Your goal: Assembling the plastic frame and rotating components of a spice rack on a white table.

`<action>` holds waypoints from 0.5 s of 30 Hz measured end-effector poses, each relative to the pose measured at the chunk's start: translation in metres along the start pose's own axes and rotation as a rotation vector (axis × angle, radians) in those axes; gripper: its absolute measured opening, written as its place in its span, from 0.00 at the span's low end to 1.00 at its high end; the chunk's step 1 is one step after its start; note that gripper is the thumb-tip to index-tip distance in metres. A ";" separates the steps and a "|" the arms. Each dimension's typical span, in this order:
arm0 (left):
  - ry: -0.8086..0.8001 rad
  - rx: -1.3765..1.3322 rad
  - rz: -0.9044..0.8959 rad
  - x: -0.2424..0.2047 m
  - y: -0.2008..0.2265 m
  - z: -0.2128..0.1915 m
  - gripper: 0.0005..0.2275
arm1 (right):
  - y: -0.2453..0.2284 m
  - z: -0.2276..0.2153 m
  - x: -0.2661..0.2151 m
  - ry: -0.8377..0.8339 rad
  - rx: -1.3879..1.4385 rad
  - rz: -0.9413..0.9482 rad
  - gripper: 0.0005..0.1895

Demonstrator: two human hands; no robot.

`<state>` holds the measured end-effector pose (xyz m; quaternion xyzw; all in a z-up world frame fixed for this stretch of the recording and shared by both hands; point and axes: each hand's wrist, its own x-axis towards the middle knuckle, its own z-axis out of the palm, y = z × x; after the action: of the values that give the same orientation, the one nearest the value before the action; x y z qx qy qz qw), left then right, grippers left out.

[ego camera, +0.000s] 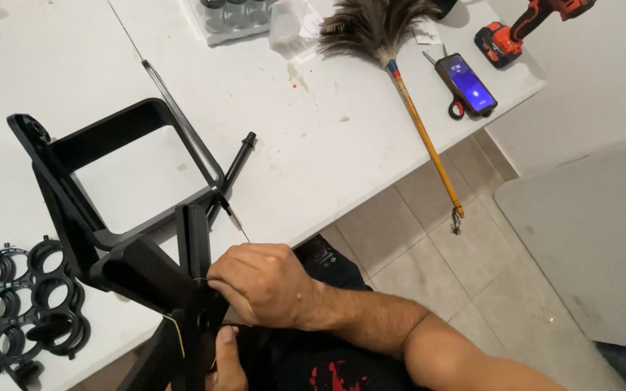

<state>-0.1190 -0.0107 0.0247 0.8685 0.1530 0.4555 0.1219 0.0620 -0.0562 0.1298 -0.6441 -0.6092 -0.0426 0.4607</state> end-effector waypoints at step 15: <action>0.172 -0.014 0.463 0.015 0.010 0.041 0.06 | 0.107 -0.027 -0.065 0.018 -0.214 0.247 0.05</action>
<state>-0.0755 -0.0176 0.0166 0.8374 -0.0432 0.5448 0.0068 0.1476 -0.1041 0.0468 -0.7590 -0.5134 -0.0561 0.3966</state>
